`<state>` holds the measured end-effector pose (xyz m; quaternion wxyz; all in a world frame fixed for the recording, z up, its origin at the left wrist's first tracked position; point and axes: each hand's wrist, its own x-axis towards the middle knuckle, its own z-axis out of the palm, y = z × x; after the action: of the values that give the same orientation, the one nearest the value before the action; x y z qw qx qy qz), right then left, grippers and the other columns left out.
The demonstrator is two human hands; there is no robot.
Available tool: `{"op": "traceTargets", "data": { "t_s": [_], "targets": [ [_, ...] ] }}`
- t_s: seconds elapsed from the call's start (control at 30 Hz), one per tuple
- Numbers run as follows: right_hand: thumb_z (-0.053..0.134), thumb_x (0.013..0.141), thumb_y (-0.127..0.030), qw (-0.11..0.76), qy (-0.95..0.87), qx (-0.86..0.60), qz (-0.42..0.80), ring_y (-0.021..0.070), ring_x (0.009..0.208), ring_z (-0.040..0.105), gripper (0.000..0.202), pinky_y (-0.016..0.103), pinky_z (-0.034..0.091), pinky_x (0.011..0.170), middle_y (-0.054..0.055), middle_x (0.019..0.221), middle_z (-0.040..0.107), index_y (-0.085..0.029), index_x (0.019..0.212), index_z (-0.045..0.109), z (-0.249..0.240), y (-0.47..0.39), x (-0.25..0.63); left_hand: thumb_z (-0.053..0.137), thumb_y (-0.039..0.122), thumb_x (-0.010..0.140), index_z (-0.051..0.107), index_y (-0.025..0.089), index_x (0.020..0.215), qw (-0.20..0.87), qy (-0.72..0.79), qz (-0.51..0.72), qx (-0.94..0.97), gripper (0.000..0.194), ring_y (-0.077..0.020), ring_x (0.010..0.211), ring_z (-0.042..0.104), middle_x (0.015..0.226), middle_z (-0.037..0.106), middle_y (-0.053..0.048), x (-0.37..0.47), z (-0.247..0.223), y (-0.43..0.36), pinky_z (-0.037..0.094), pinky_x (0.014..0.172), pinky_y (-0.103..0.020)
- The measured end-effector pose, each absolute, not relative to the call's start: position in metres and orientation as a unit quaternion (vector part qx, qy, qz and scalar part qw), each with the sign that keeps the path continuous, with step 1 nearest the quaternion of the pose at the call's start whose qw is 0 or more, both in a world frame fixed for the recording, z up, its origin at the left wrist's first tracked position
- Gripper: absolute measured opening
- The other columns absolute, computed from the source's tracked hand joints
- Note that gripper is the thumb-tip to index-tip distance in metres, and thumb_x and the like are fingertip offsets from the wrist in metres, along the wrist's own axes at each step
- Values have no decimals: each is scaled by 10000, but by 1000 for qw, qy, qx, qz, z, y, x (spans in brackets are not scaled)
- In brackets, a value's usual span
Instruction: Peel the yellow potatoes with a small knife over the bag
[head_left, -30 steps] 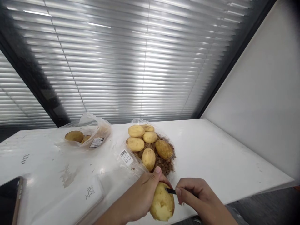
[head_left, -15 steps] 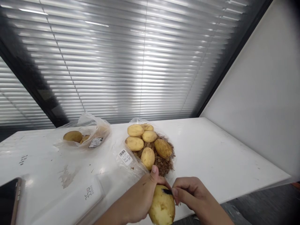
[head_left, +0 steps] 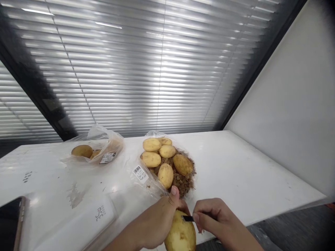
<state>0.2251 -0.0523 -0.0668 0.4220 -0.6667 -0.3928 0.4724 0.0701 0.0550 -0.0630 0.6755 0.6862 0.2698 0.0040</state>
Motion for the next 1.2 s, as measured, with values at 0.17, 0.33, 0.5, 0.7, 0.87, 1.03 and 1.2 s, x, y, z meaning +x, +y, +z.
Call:
{"op": "traceTargets", "data": {
  "t_s": [0.17, 0.33, 0.5, 0.7, 0.87, 1.03, 1.2],
  "targets": [
    [590, 726, -351, 412, -419, -641, 493, 95, 549, 365, 275, 228, 344, 580, -45, 530, 406, -181, 522, 523, -68, -51, 226, 55, 853, 822, 729, 158, 860, 675, 282, -8, 682, 969, -123, 454, 365, 545, 471, 2, 70, -67, 55, 266, 378, -209],
    [611, 742, -347, 418, -419, -623, 511, 93, 565, 356, 266, 222, 336, 586, -48, 549, 409, -172, 554, 540, -71, -54, 225, -46, 890, 748, 729, 130, 959, 655, 293, -74, 693, 1105, -105, 394, 383, 572, 468, 6, 71, -71, 58, 269, 319, -193],
    [604, 748, -359, 422, -420, -618, 514, 98, 564, 359, 260, 226, 321, 574, -51, 550, 400, -177, 573, 544, -72, -52, 225, -112, 882, 725, 726, 125, 1064, 649, 269, -103, 704, 1179, -106, 382, 384, 554, 464, 3, 70, -75, 62, 262, 305, -185],
    [575, 765, -312, 409, -461, -581, 532, 98, 584, 383, 240, 232, 322, 595, -38, 559, 444, -163, 577, 559, -68, -42, 228, -59, 891, 747, 743, 114, 1011, 688, 254, -105, 672, 1148, -96, 373, 371, 569, 491, -9, 71, -77, 65, 271, 297, -189],
    [614, 723, -297, 404, -482, -549, 550, 84, 549, 351, 222, 218, 283, 534, -38, 530, 448, -151, 562, 570, -72, -33, 235, -18, 934, 703, 741, 138, 1021, 685, 278, -97, 666, 1145, -96, 353, 378, 545, 493, -2, 72, -81, 67, 268, 269, -173],
    [624, 726, -254, 398, -489, -545, 552, 70, 524, 326, 202, 208, 269, 509, -48, 509, 431, -143, 559, 598, -72, -32, 240, -6, 950, 680, 736, 149, 1032, 685, 281, -104, 664, 1148, -102, 355, 387, 530, 481, 4, 71, -81, 67, 275, 270, -171],
    [631, 717, -250, 399, -502, -528, 557, 62, 512, 315, 213, 203, 265, 497, -54, 505, 409, -145, 541, 573, -68, -29, 239, 9, 946, 690, 718, 151, 1048, 687, 288, -97, 660, 1124, -99, 346, 369, 522, 476, 13, 72, -79, 66, 257, 266, -167]
  ]
}}
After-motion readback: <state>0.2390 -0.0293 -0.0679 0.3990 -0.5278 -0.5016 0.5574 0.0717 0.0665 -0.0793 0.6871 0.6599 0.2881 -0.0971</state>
